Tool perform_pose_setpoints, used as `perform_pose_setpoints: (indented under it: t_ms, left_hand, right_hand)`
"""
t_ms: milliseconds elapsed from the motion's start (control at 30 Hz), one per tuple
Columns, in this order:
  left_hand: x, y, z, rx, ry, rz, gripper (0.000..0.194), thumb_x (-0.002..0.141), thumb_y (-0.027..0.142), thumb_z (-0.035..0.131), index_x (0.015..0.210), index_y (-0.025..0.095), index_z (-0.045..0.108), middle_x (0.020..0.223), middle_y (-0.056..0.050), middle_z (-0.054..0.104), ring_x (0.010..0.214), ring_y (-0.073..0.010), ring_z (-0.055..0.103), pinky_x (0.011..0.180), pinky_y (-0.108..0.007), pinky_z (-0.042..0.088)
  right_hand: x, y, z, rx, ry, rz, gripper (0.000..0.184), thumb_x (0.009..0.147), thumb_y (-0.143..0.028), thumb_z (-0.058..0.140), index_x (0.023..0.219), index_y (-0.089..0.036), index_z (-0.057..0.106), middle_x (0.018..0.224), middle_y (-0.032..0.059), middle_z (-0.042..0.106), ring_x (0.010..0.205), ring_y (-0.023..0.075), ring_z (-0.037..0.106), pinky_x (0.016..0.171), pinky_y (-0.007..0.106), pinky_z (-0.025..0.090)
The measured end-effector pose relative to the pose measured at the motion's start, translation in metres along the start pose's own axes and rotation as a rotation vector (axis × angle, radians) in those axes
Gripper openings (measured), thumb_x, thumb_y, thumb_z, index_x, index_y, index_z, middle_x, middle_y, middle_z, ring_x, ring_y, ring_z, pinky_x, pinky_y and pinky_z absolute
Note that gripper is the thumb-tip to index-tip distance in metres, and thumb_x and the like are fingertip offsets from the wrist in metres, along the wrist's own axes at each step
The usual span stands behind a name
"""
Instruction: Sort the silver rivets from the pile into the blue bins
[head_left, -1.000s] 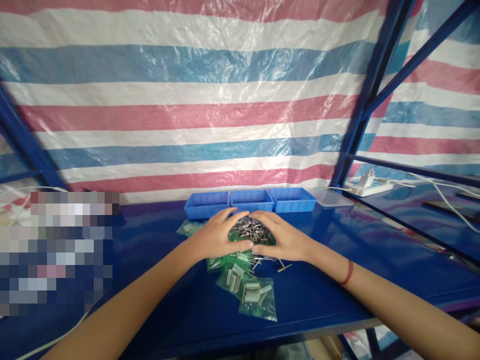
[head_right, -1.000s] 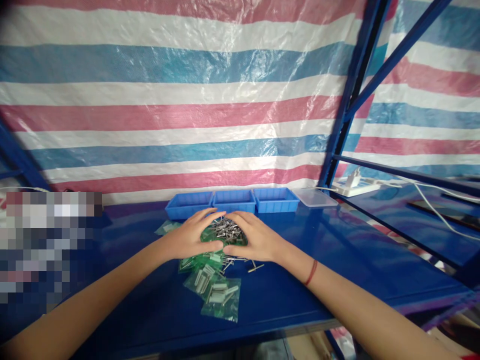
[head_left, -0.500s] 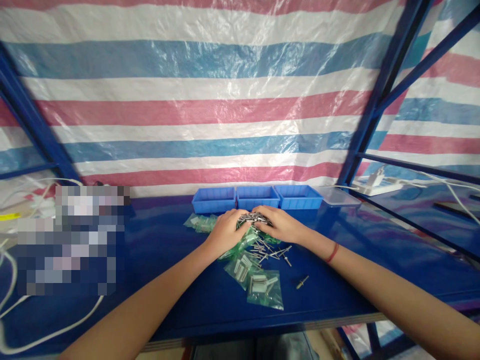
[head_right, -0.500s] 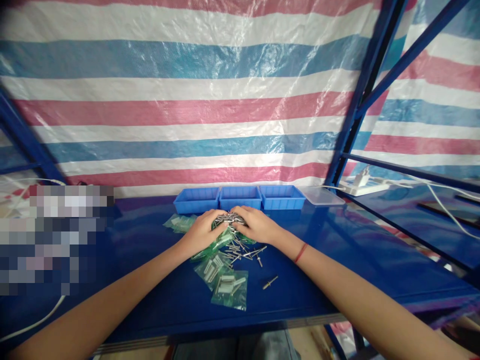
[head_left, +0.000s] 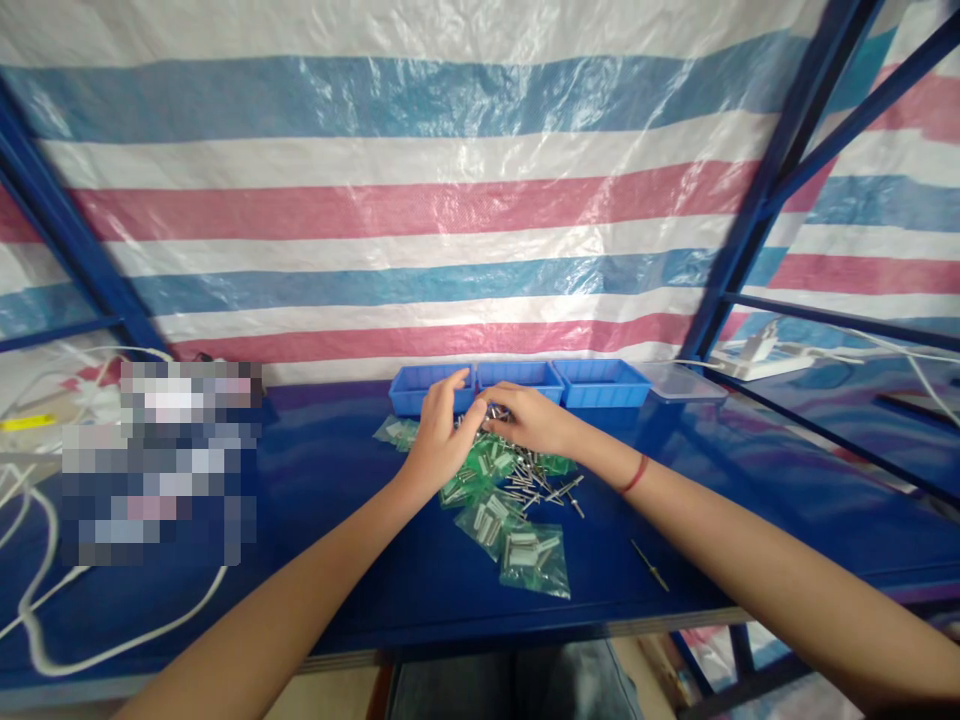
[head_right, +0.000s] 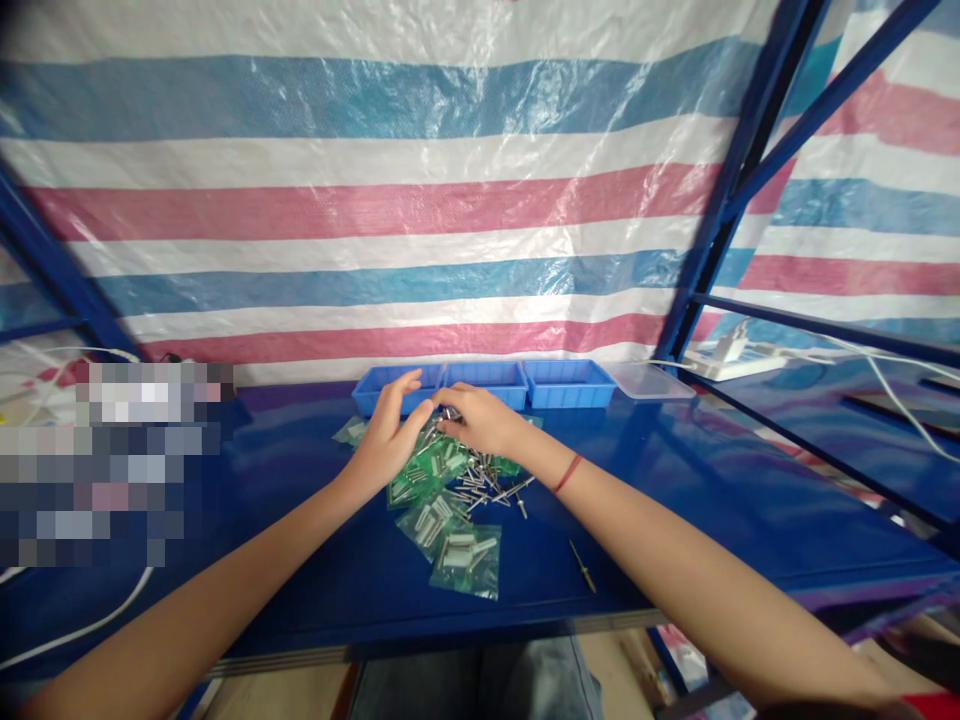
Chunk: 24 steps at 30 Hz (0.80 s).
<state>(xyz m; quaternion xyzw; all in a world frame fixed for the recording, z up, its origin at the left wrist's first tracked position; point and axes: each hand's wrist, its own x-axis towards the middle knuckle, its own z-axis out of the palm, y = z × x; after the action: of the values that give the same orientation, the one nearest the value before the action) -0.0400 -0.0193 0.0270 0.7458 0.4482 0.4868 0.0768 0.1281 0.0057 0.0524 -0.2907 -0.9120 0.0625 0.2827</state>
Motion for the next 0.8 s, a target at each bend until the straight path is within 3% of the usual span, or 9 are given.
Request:
perform_pose_setpoints:
  t_ms: [167,300,400,500,600,800]
  left_hand:
    - [-0.012,0.027,-0.012,0.109,-0.186,0.114,0.050,0.087,0.045,0.041,0.131,0.024,0.033,0.132,-0.011,0.039,0.126,-0.0238,0.034,0.106,-0.044,0.029]
    - [-0.041,0.050,-0.021,0.181,-0.454,0.269,0.056,0.080,0.057,0.047,0.128,0.028,0.042,0.138,-0.008,0.035,0.128,-0.0304,0.030,0.104,-0.050,0.031]
    - [-0.066,0.061,-0.024,0.213,-0.549,0.429,0.056,0.075,0.060,0.051,0.120,0.027,0.052,0.132,-0.008,0.044,0.129,-0.0316,0.028,0.107,-0.052,0.024]
    - [-0.079,0.066,-0.021,0.221,-0.601,0.459,0.044,0.082,0.051,0.049,0.115,0.024,0.055,0.114,-0.007,0.057,0.125,-0.0284,0.035,0.107,-0.054,0.021]
    - [-0.080,0.068,-0.017,0.231,-0.605,0.446,0.037,0.084,0.046,0.048,0.113,0.023,0.055,0.104,-0.005,0.061,0.120,-0.0255,0.042,0.106,-0.055,0.021]
    - [-0.079,0.071,-0.014,0.302,-0.530,0.512,0.035,0.087,0.035,0.047,0.119,0.021,0.050,0.102,-0.006,0.058,0.104,-0.0201,0.052,0.107,-0.052,0.025]
  right_hand:
    - [-0.025,-0.010,-0.036,-0.007,-0.085,0.009,0.035,0.081,-0.027,0.052,0.116,-0.022,0.052,0.115,0.0055,0.058,0.103,0.0189,0.055,0.089,0.034,0.045]
    - [-0.093,-0.034,-0.063,-0.227,-0.002,0.292,0.033,0.086,-0.037,0.045,0.115,-0.022,0.054,0.107,0.0085,0.062,0.093,0.0220,0.060,0.084,0.039,0.048]
    - [-0.151,-0.055,-0.064,-0.330,-0.038,0.470,0.035,0.082,-0.047,0.049,0.106,-0.024,0.059,0.094,0.0077,0.065,0.076,0.0206,0.063,0.066,0.034,0.052]
    - [-0.188,-0.068,-0.054,-0.341,-0.096,0.459,0.033,0.082,-0.045,0.050,0.105,-0.025,0.062,0.095,0.0064,0.066,0.077,0.0191,0.065,0.066,0.030,0.053]
    - [-0.196,-0.072,-0.045,-0.359,-0.051,0.392,0.025,0.087,-0.035,0.046,0.100,-0.026,0.065,0.098,0.0047,0.065,0.082,0.0162,0.064,0.070,0.025,0.052]
    - [-0.176,-0.060,-0.035,-0.385,-0.053,0.359,0.026,0.090,-0.026,0.039,0.087,-0.022,0.064,0.088,0.0058,0.063,0.077,0.0163,0.061,0.070,0.029,0.050]
